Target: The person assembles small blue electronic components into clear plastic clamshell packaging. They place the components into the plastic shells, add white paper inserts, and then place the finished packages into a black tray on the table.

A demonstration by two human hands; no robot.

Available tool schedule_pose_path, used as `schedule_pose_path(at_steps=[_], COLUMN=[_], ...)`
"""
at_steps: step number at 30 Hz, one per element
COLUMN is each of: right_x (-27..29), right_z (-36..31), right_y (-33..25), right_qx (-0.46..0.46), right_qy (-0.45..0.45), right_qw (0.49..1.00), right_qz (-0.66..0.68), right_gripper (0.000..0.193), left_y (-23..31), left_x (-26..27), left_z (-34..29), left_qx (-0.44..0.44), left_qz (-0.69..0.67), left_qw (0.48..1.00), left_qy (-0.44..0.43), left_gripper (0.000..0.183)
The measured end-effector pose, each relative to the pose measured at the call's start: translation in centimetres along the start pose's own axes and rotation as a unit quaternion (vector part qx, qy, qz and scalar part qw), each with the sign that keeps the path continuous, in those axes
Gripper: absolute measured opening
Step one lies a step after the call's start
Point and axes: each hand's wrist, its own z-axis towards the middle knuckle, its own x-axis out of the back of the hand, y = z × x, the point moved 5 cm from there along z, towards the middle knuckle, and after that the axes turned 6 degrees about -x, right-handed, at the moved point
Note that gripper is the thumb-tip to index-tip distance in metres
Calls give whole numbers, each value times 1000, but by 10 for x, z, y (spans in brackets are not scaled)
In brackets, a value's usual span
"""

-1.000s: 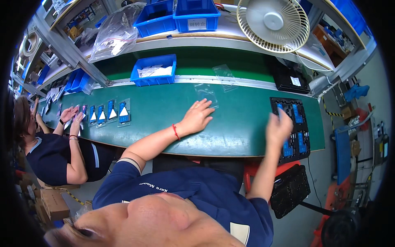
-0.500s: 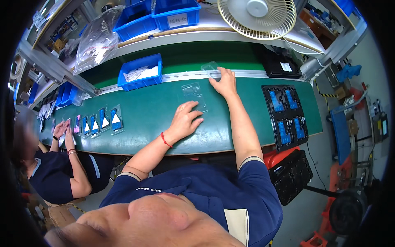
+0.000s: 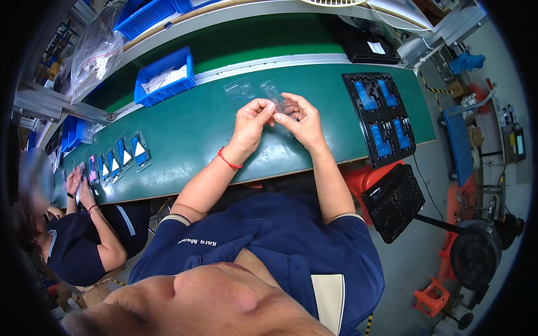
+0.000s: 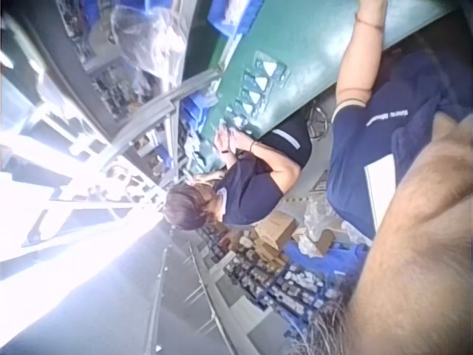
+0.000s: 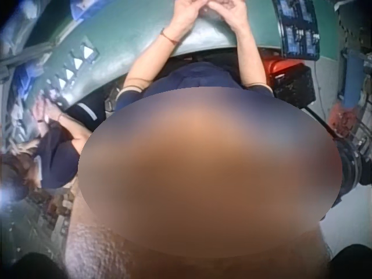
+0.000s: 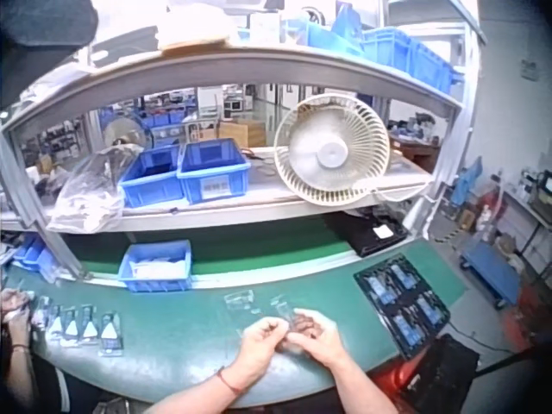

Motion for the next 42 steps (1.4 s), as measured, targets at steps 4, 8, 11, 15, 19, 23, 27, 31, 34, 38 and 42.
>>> schedule_pose_path(at_steps=[4,8,11,15,19,23,27,31,34,38,42], right_x=[7,8,27,70,35,-37,-110,-116,-106,-106,-102], right_z=[-9,-15,-12,-9,-12,1,27,43,40,28,19], right_y=[-1,-1,0,-1,-35,-37,-17,1,16,18,13], right_qx=[-17,-104,-127,16,115,181,130,85,-44,-76,49], right_qy=[11,17,60,231,267,123,28,-52,-138,-174,-120], right_qw=[999,983,970,940,776,853,825,907,985,975,981], right_qz=[39,151,201,-252,-560,-474,-549,-410,-89,114,-146], right_gripper=[56,54,49,47,50,44,65,61,52,45,60], left_y=[-12,-15,-13,-23,-11,35,49,49,50,37,35], left_x=[0,0,6,9,18,24,84,118,101,89,93], left_z=[-2,-2,-1,1,-6,-27,-37,-39,-36,-32,-37], left_qx=[27,14,12,104,52,-207,-255,-114,-59,-24,-4], left_qz=[-13,-32,-32,33,249,397,284,156,62,-21,-59], left_qw=[999,999,999,994,967,889,893,942,975,994,990], left_qy=[-11,-20,-15,0,19,93,237,273,206,109,132], left_gripper=[10,10,10,12,18,15,13,15,16,14,11])
